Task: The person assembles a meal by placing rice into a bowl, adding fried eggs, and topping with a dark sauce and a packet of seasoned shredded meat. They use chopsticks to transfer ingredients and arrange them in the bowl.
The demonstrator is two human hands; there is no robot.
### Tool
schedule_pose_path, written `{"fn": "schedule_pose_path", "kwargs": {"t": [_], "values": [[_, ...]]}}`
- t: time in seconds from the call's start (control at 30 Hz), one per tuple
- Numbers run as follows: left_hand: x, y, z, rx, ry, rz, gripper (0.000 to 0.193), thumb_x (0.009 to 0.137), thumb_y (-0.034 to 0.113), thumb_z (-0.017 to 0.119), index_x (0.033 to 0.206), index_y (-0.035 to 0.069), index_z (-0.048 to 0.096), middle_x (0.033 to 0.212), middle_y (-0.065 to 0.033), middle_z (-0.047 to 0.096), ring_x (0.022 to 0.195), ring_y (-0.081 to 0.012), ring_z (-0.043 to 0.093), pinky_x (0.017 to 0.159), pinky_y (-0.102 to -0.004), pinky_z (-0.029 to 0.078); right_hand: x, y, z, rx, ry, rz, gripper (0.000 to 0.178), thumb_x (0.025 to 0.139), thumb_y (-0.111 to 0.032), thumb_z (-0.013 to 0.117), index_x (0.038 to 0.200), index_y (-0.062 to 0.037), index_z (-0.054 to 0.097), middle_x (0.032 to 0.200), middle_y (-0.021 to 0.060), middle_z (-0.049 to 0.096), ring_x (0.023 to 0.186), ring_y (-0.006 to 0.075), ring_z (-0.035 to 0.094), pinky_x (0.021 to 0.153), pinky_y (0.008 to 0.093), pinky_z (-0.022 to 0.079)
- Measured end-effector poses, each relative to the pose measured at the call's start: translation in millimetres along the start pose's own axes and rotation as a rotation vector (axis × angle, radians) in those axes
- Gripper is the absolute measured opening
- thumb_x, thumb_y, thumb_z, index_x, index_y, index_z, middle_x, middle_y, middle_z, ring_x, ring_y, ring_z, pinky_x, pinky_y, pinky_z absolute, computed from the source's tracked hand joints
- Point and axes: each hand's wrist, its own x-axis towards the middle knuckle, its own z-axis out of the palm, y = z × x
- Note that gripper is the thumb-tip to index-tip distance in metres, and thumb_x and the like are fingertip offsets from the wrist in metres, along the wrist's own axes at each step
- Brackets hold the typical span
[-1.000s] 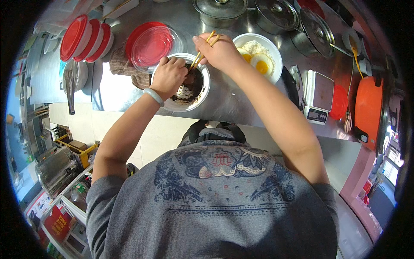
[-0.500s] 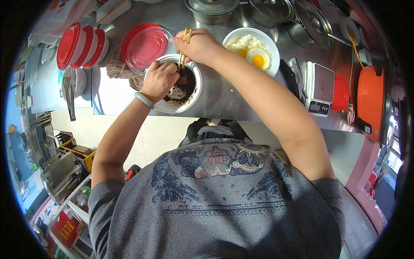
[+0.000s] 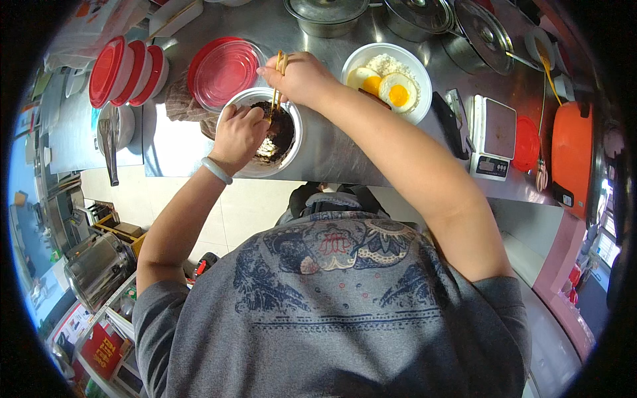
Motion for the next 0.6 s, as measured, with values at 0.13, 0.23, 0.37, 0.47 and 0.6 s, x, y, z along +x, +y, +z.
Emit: {"fn": "schedule_pose_path", "kwargs": {"t": [0.13, 0.23, 0.37, 0.47, 0.6], "values": [[-4, 10, -6, -0.058, 0.007, -0.104, 0.006, 0.07, 0.017, 0.066, 0.075, 0.014, 0.064, 0.08, -0.0005, 0.051, 0.082, -0.0179, 0.054, 0.077, -0.035, 0.036, -3, 3, 2, 0.004, 0.019, -0.036, 0.03, 0.089, -0.03, 0.055, 0.077, -0.003, 0.06, 0.06, 0.0087, 0.06, 0.052, 0.0167, 0.062, 0.053, 0.0294, 0.049], [-3, 15, -13, -0.087, 0.03, -0.164, 0.004, 0.07, 0.018, 0.065, 0.07, 0.014, 0.064, 0.077, -0.0004, 0.052, 0.08, -0.0172, 0.055, 0.076, -0.0346, 0.036, -5, 5, 5, -0.012, 0.046, -0.079, 0.03, 0.089, -0.029, 0.055, 0.077, -0.0027, 0.059, 0.058, 0.0089, 0.059, 0.052, 0.0171, 0.062, 0.052, 0.0298, 0.048], [-7, 18, -24, -0.088, 0.006, -0.214, 0.004, 0.068, 0.017, 0.066, 0.071, 0.014, 0.066, 0.077, -0.0008, 0.053, 0.08, -0.0178, 0.055, 0.075, -0.035, 0.036, -8, 6, 5, -0.03, 0.088, -0.149, 0.029, 0.09, -0.028, 0.055, 0.076, -0.0023, 0.059, 0.056, 0.0093, 0.057, 0.051, 0.0175, 0.061, 0.052, 0.0301, 0.047], [-13, 18, -38, -0.098, 0.001, -0.276, 0.004, 0.067, 0.015, 0.068, 0.07, 0.013, 0.067, 0.075, -0.0017, 0.053, 0.077, -0.0192, 0.055, 0.073, -0.036, 0.036, -12, 4, 1, -0.01, 0.112, -0.133, 0.029, 0.09, -0.027, 0.055, 0.077, -0.0019, 0.058, 0.057, 0.0095, 0.057, 0.051, 0.0169, 0.06, 0.052, 0.0295, 0.047], [-15, 12, -70, -0.034, -0.055, -0.406, 0.005, 0.07, 0.015, 0.07, 0.073, 0.011, 0.069, 0.075, -0.002, 0.057, 0.072, -0.02, 0.057, 0.072, -0.0363, 0.035, -29, -2, -15, 0.098, 0.123, -0.117, 0.03, 0.092, -0.028, 0.053, 0.079, -0.0013, 0.058, 0.061, 0.0067, 0.058, 0.054, 0.0134, 0.06, 0.052, 0.0264, 0.047]]}}
